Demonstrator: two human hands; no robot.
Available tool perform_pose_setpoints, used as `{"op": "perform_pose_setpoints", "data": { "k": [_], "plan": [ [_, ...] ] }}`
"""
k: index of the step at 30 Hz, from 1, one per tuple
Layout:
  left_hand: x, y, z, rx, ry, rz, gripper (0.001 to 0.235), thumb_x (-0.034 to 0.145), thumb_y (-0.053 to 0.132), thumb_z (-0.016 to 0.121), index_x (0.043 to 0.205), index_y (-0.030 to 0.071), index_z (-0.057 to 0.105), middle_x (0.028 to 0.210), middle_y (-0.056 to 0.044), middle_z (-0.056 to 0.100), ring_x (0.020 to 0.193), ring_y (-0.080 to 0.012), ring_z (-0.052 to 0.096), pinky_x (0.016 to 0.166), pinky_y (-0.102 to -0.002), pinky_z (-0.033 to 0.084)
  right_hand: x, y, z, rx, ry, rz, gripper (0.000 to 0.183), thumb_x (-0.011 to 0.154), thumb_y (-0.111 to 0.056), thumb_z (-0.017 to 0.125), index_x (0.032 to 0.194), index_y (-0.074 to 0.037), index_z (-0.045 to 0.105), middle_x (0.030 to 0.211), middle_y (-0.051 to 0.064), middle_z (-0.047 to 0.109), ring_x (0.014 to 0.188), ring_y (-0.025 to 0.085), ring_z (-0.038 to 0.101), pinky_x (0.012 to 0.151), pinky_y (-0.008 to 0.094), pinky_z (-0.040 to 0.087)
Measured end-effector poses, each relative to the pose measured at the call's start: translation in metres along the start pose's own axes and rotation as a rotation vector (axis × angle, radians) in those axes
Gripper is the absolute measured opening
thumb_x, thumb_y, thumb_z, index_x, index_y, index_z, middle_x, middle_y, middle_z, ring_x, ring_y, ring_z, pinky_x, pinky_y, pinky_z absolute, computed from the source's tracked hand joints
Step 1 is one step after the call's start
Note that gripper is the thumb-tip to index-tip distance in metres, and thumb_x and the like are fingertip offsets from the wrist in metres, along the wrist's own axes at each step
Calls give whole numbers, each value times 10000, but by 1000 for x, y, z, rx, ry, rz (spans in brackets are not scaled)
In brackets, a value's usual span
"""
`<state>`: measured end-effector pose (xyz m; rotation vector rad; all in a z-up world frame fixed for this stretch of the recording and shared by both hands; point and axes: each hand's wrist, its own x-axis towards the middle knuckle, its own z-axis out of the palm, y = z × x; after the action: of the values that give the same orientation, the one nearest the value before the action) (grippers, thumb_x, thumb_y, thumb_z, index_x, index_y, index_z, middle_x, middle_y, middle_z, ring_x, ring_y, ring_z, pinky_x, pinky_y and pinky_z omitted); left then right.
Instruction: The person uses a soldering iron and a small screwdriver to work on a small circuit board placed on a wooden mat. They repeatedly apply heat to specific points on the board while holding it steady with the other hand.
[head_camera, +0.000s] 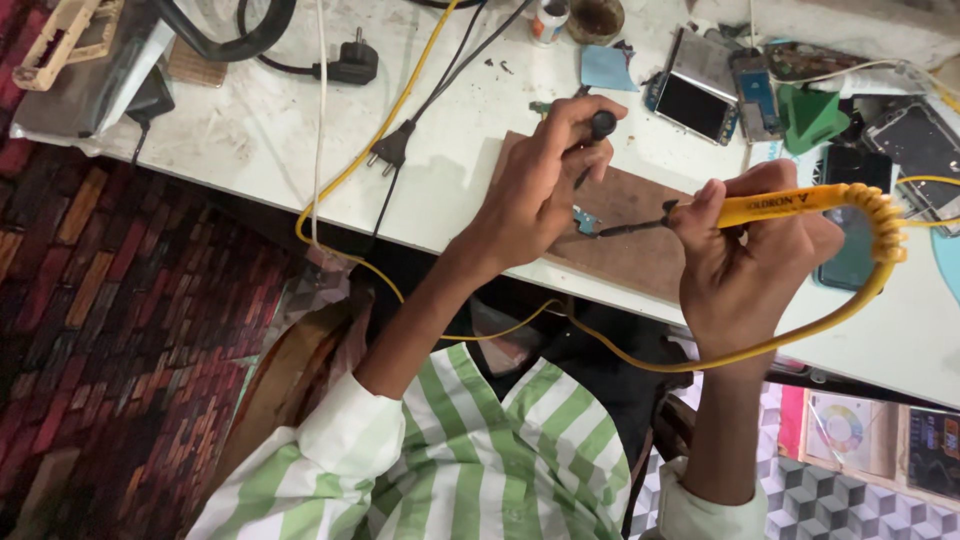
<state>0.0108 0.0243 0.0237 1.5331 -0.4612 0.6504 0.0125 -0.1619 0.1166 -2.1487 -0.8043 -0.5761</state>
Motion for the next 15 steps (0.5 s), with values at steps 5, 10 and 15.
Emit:
{"op": "perform_pose_setpoints", "data": {
  "k": [5, 10, 15],
  "plan": [
    [0, 5, 3, 54, -23, 0, 511, 1060, -148, 386, 1525, 65, 401, 838, -37, 523, 769, -120, 540, 793, -244, 504, 3, 2, 0, -17, 0, 6, 330, 1140, -169, 665, 880, 1, 553, 695, 62, 581, 609, 157, 571, 612, 280, 400],
    [-6, 7, 3, 36, -142, -11, 576, 959, -196, 391, 1475, 58, 393, 860, -34, 480, 826, -132, 551, 872, -250, 525, 0, 9, 0, -44, -12, 4, 383, 1193, -223, 676, 904, -4, 551, 708, 57, 593, 604, 161, 560, 634, 288, 391],
    [-6, 5, 4, -111, -112, -1, 571, 1001, -218, 343, 1513, 35, 368, 891, -53, 490, 858, -148, 525, 928, -251, 506, -5, 12, -2, -67, -8, 16, 347, 1170, -211, 664, 903, -9, 572, 714, 53, 606, 627, 167, 562, 666, 299, 392]
  ]
}}
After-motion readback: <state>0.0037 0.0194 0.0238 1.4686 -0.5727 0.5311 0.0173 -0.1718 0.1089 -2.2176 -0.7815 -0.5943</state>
